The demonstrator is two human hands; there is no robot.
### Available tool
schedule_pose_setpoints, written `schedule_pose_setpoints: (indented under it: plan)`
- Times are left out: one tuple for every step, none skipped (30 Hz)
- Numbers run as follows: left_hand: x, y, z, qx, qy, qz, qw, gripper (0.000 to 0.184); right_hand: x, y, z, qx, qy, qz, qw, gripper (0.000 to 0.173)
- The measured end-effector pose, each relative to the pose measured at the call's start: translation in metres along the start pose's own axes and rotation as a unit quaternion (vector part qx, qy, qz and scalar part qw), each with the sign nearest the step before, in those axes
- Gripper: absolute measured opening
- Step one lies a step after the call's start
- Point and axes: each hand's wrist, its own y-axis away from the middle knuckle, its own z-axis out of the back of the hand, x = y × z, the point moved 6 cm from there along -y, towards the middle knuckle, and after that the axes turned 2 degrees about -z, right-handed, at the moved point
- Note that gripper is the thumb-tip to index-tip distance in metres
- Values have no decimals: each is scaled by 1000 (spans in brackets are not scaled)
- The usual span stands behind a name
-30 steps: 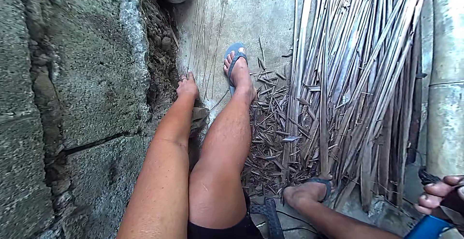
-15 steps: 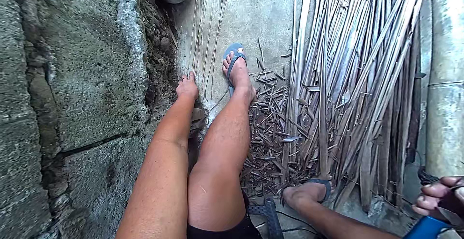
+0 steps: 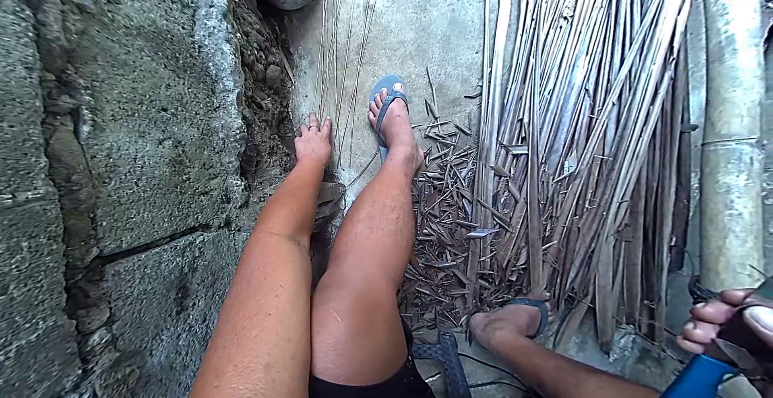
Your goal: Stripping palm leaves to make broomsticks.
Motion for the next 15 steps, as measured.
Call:
schedule_pose_setpoints:
  plan:
    - [-3,0,1,-9,1,-25,1000,77,0,0,0,1,-1,0,1000,16]
    - [-7,-1,1,-16,0,-50,999,75,0,0,0,3,-1,0,1000,17]
    - [-9,-2,-1,-16,-6,-65,998,74,0,0,0,4,1,0,1000,17]
    - [-11,-3,-2,-12,-12,-69,997,74,0,0,0,3,2,1,1000,16]
    - [-10,-3,-3,-9,-15,-66,998,74,0,0,0,2,1,1,1000,16]
    - [-9,-3,-4,-6,-17,-59,998,75,0,0,0,3,1,3,1000,16]
    - [-7,-3,-4,-3,-15,-51,999,76,1,0,0,3,3,5,1000,16]
    - [-5,-3,-5,1,-14,-43,999,77,1,0,0,4,6,8,1000,16]
    - [-4,-2,-5,5,-11,-37,999,76,1,0,0,5,9,9,1000,16]
    - [-4,-2,-4,8,-12,-32,999,76,1,0,1,5,10,9,1000,16]
    - [-4,-2,-4,10,-15,-29,999,77,0,0,1,5,9,9,1000,16]
    - [-4,-2,-4,11,-18,-25,999,76,0,0,1,5,7,9,1000,16]
    - [-4,-2,-4,11,-20,-22,999,76,1,0,1,5,6,9,1000,16]
    - [-4,-2,-4,10,-22,-20,1000,76,1,0,1,5,5,9,1000,16]
    - [-4,-1,-4,11,-24,-19,999,76,0,0,2,5,3,10,1000,16]
